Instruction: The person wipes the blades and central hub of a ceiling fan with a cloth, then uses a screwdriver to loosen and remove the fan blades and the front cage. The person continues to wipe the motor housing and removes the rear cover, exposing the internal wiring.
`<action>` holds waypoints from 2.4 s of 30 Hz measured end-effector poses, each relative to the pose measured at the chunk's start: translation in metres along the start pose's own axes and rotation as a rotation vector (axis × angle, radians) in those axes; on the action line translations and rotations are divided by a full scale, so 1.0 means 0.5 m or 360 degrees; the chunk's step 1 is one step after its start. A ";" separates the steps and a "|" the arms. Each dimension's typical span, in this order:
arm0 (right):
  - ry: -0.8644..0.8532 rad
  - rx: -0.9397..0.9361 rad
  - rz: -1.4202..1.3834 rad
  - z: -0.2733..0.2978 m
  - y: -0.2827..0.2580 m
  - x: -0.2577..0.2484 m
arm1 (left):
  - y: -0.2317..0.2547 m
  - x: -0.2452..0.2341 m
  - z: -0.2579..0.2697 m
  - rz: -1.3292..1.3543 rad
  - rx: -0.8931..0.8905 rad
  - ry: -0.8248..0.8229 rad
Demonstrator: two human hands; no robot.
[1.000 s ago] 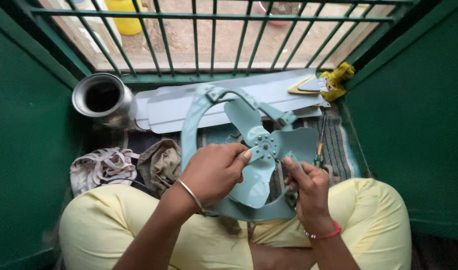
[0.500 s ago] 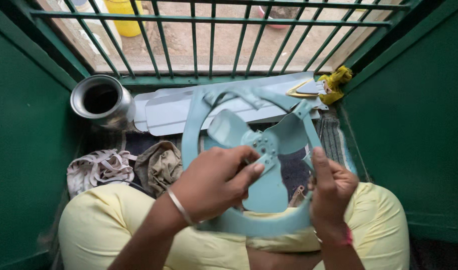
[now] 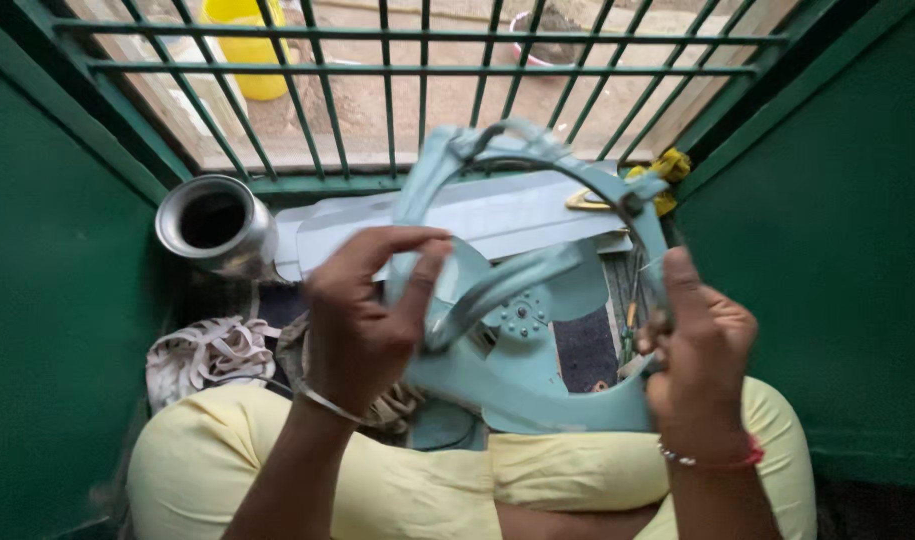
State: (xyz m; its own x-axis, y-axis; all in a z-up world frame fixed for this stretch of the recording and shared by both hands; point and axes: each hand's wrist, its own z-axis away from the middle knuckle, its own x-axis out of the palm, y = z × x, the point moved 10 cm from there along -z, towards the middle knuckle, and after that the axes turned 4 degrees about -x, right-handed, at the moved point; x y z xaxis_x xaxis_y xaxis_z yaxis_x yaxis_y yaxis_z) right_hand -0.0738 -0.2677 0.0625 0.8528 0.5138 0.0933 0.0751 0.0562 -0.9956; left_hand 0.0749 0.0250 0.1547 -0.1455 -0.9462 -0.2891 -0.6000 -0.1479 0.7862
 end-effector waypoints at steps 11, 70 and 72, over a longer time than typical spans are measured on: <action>-0.0040 0.0270 -0.0489 -0.082 0.023 -0.060 | -0.223 0.130 0.041 -0.0462 -0.0510 -0.0301; -0.0182 -0.0629 0.0973 -0.026 0.090 -0.020 | -0.131 0.244 0.122 -0.0761 -0.0607 -0.1612; -0.0154 -0.0866 0.1131 -0.004 0.048 -0.010 | -0.125 0.232 0.103 -0.0268 -0.0701 -0.1416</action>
State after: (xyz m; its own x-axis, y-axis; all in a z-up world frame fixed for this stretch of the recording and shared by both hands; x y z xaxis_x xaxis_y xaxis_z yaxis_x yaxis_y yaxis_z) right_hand -0.0751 -0.2707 0.0383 0.7460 0.3438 -0.5704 -0.1983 -0.7029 -0.6830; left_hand 0.0548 -0.0605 0.0439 -0.7282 -0.3707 -0.5765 -0.3490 -0.5234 0.7774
